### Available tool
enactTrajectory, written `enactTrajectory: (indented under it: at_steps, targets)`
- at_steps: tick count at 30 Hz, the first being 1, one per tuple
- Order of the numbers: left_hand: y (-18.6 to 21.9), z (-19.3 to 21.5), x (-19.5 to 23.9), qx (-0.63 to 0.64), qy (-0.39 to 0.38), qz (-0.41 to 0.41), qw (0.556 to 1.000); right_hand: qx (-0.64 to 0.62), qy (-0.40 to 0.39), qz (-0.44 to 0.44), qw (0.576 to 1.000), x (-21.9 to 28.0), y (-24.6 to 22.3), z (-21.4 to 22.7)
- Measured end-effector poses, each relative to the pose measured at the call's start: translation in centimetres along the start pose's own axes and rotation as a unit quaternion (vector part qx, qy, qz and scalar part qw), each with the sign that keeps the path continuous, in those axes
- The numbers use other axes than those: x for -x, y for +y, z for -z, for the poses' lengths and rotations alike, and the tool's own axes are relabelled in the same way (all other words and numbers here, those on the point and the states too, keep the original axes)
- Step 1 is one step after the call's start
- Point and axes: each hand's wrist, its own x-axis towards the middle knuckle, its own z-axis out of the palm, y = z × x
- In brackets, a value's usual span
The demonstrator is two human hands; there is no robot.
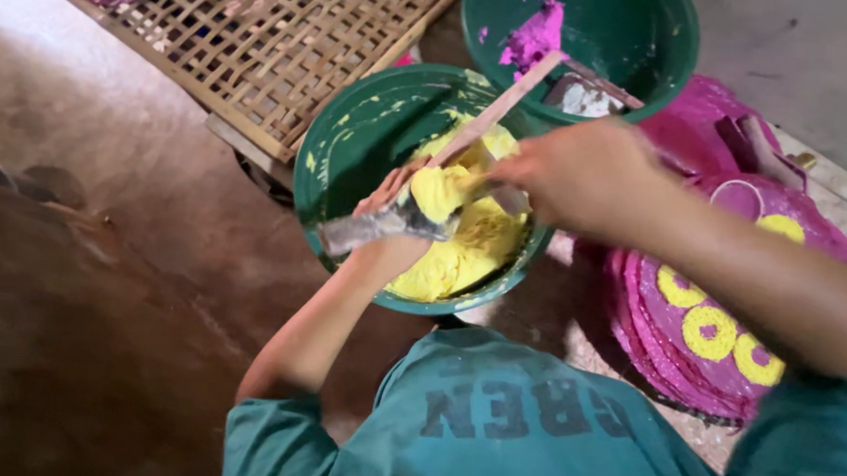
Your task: The person scoops yellow and pink dough from green buckets using a wooden tool and presses it into a circular mold to form ring shapes on a pink tray. The finished rings are arranged on the tray and later transferred to a woven basket.
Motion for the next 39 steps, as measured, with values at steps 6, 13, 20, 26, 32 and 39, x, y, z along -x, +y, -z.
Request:
enactTrajectory:
  at_steps: [6,13,20,26,32,39]
  targets:
    - [-1.5,-2.6,2.7,0.073,-0.045,-0.002,0.996,0.090,0.223,0.123,0.963,1.3,-4.4,-4.0]
    - [-2.8,0.7,1.0,-0.034,-0.013,-0.015,0.999,0.122,0.162,0.052,0.978,5.7,-1.2,1.3]
    - [0.2,-0.7,1.1,0.063,-0.024,0.006,0.998,0.078,0.199,0.144,0.966,0.9,-5.8,-0.8]
    - [-2.0,3.6,0.9,-0.016,0.030,0.054,0.998,0.030,0.099,-0.009,0.995,6.7,-0.1,4.4]
    - [-1.7,3.0,-0.1,-0.052,0.068,-0.052,0.995,-0.002,0.065,0.065,0.996,2.5,-1.7,4.2]
    - [-2.3,0.3,1.4,0.032,-0.010,0.020,0.999,0.089,0.179,0.190,0.961,-0.5,-6.3,1.5]
